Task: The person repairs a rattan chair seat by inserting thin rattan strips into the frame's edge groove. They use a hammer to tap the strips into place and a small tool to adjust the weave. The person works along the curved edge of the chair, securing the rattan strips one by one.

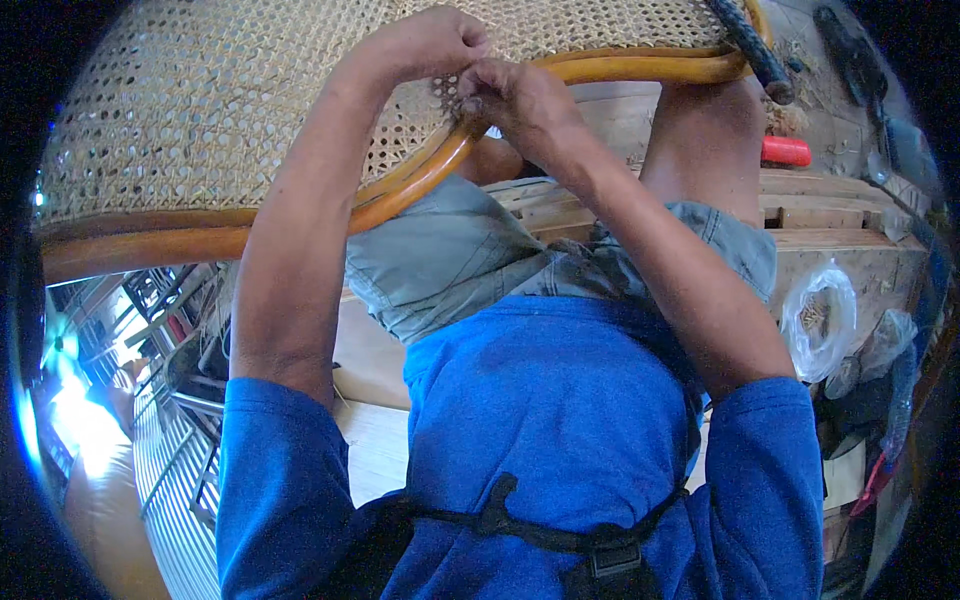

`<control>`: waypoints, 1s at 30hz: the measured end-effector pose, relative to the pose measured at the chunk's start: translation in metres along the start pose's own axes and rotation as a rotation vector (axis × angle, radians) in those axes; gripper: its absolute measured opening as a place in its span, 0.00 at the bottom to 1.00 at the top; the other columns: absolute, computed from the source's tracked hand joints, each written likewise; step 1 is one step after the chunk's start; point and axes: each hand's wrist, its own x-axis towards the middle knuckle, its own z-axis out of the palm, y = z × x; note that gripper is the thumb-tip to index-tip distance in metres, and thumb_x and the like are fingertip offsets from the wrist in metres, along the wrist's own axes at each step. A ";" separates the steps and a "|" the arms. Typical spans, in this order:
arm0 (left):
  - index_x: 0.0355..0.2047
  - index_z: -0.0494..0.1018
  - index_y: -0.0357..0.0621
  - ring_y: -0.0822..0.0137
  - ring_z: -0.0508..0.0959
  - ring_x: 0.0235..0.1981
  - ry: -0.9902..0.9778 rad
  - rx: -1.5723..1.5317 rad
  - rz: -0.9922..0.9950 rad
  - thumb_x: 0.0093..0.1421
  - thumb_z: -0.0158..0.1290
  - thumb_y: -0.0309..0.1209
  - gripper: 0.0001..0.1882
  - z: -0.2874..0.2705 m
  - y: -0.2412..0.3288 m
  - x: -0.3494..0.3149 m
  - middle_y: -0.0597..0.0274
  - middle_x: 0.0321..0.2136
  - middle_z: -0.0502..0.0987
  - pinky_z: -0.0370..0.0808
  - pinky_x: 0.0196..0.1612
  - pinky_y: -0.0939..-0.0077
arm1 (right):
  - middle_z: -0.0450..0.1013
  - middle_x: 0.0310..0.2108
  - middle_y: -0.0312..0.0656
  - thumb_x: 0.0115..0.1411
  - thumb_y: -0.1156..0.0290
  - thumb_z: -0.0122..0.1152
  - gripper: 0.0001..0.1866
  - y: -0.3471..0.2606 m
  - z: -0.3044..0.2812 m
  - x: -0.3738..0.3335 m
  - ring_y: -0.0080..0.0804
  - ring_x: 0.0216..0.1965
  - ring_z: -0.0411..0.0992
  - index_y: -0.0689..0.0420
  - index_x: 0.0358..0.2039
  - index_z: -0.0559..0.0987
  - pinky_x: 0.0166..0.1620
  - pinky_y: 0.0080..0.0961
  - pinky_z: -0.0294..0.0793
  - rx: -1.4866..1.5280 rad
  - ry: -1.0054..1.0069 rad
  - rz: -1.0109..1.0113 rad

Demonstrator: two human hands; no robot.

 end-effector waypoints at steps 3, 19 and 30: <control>0.27 0.77 0.37 0.49 0.78 0.27 0.118 0.118 -0.043 0.43 0.50 0.27 0.11 0.001 -0.004 -0.006 0.41 0.25 0.76 0.73 0.33 0.60 | 0.70 0.26 0.34 0.57 0.78 0.55 0.03 -0.001 0.010 0.009 0.18 0.31 0.69 0.59 0.32 0.74 0.38 0.20 0.70 -0.094 0.003 0.026; 0.28 0.78 0.33 0.49 0.78 0.28 0.033 0.346 -0.137 0.41 0.53 0.26 0.13 0.006 -0.023 0.024 0.40 0.26 0.77 0.74 0.33 0.60 | 0.76 0.30 0.41 0.58 0.68 0.54 0.07 0.001 0.021 0.017 0.37 0.32 0.76 0.53 0.36 0.77 0.36 0.28 0.73 -0.534 -0.005 -0.056; 0.33 0.78 0.34 0.52 0.78 0.32 -0.027 0.318 -0.263 0.46 0.53 0.26 0.13 0.002 -0.013 0.019 0.43 0.31 0.77 0.74 0.35 0.61 | 0.75 0.31 0.41 0.58 0.64 0.54 0.10 -0.009 0.037 0.007 0.43 0.34 0.74 0.50 0.40 0.75 0.36 0.35 0.73 -0.737 0.115 -0.015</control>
